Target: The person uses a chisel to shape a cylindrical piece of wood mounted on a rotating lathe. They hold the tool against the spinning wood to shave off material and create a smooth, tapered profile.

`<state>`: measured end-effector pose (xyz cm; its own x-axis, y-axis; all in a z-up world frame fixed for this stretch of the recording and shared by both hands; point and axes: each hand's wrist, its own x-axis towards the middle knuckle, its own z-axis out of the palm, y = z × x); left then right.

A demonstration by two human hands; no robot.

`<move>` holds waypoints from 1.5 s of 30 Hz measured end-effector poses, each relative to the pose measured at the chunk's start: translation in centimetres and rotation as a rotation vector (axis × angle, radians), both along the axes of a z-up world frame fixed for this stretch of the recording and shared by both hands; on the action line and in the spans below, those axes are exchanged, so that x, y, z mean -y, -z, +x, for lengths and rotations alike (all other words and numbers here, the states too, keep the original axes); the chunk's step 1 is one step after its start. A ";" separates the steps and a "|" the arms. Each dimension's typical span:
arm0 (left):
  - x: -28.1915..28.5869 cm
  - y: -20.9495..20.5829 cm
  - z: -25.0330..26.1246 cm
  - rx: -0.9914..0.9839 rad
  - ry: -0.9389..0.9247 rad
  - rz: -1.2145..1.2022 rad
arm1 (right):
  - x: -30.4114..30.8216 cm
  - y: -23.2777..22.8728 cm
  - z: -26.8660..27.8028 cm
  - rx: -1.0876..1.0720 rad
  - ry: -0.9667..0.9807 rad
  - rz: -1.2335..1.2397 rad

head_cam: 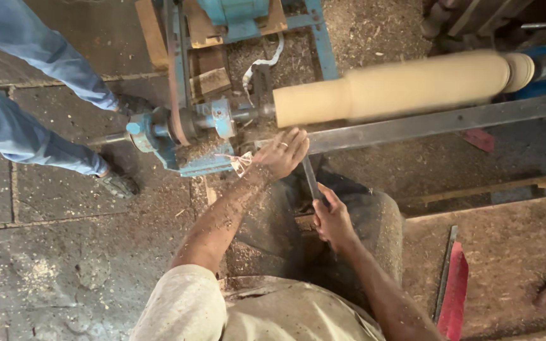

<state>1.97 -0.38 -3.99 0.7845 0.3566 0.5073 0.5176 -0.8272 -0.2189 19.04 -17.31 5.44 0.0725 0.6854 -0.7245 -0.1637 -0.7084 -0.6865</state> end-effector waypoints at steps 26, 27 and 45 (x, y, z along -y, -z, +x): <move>0.9 -3.0 -0.1 0.061 -0.085 -0.003 | -4.4 -1.6 6.9 0.193 -0.394 0.021; 0.9 -3.6 0.0 0.060 -0.088 -0.006 | -4.2 -1.6 7.0 0.195 -0.381 0.016; -1.0 -4.7 3.0 -0.027 0.140 -0.145 | 1.0 1.3 -0.3 -0.064 0.270 0.051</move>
<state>5.00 0.65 0.71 0.8440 0.3110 0.4369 0.3909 -0.9145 -0.1043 18.71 -18.35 4.15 0.2129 0.6834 -0.6984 -0.3855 -0.5980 -0.7027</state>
